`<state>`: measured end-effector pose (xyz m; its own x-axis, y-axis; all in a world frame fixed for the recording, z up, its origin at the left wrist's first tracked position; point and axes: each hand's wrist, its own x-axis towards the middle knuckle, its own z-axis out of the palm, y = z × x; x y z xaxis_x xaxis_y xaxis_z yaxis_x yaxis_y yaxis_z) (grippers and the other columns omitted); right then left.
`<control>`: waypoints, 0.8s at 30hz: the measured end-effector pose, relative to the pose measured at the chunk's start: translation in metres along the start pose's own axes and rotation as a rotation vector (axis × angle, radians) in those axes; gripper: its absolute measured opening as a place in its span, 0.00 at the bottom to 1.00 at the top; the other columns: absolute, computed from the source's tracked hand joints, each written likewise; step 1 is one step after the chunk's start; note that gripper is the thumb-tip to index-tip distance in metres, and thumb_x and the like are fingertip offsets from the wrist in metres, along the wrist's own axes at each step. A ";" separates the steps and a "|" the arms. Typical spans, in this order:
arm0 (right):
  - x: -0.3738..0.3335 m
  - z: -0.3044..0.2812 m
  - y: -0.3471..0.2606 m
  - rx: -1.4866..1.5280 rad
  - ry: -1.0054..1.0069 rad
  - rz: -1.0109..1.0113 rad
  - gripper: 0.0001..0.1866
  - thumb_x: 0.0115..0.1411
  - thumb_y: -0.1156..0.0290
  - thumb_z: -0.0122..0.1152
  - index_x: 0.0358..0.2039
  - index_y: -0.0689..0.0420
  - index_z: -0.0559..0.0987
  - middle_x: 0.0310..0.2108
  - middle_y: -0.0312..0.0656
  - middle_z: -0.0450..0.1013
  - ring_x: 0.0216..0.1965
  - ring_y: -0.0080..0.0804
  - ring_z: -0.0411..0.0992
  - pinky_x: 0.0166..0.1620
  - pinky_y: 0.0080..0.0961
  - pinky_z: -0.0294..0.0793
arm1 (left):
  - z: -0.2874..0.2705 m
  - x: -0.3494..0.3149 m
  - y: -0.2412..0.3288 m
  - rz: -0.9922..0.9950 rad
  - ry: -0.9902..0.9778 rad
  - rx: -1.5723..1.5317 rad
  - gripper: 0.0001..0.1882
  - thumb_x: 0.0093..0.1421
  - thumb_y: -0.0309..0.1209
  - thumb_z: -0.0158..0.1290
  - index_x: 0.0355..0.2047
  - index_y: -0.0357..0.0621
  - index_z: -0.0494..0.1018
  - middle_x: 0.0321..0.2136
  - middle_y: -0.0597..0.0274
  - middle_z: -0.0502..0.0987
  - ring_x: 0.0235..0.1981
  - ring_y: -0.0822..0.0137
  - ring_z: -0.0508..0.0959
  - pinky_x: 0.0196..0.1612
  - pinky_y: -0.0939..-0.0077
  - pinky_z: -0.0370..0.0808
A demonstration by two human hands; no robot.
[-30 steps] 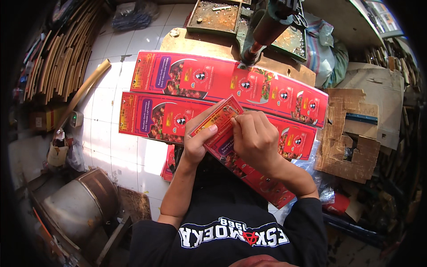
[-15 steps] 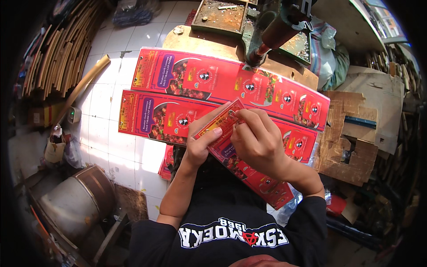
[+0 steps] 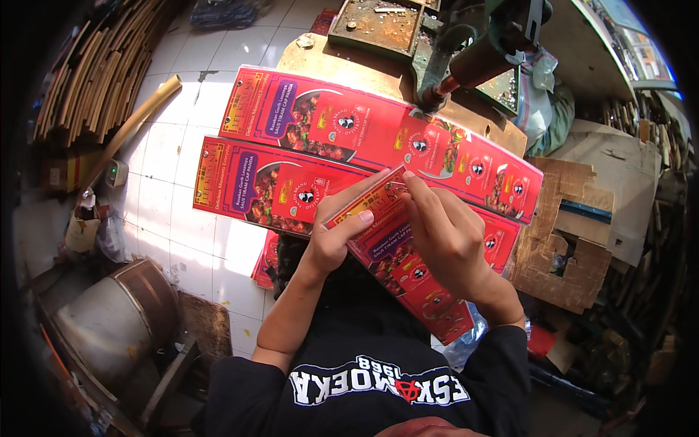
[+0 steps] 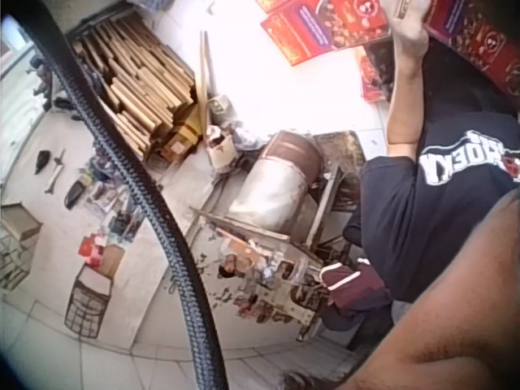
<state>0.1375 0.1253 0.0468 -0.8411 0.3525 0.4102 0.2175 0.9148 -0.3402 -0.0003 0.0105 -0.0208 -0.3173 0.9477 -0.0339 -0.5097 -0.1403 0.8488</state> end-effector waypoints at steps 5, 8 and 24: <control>-0.002 0.003 0.003 -0.047 -0.021 -0.059 0.20 0.49 0.83 0.59 0.45 0.69 0.75 0.25 0.42 0.69 0.25 0.33 0.71 0.24 0.27 0.71 | 0.002 0.000 0.003 -0.027 -0.001 -0.029 0.30 0.57 0.29 0.45 0.60 0.27 0.62 0.50 0.45 0.75 0.52 0.63 0.74 0.57 0.72 0.67; -0.003 0.006 0.001 -0.064 0.004 -0.058 0.17 0.50 0.83 0.63 0.43 0.67 0.77 0.24 0.42 0.70 0.23 0.32 0.72 0.24 0.26 0.72 | 0.001 0.000 0.004 -0.039 0.000 -0.024 0.30 0.57 0.29 0.45 0.60 0.27 0.62 0.50 0.45 0.75 0.52 0.63 0.74 0.57 0.73 0.67; -0.004 0.012 0.004 -0.034 0.035 -0.062 0.18 0.48 0.84 0.65 0.42 0.65 0.78 0.22 0.40 0.69 0.20 0.30 0.70 0.22 0.25 0.70 | -0.002 0.000 0.004 -0.042 -0.013 0.019 0.30 0.56 0.28 0.44 0.60 0.28 0.63 0.50 0.45 0.75 0.53 0.63 0.74 0.57 0.73 0.67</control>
<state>0.1358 0.1256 0.0336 -0.8356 0.3010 0.4595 0.1827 0.9412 -0.2843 -0.0038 0.0098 -0.0185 -0.2855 0.9563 -0.0629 -0.5073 -0.0951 0.8565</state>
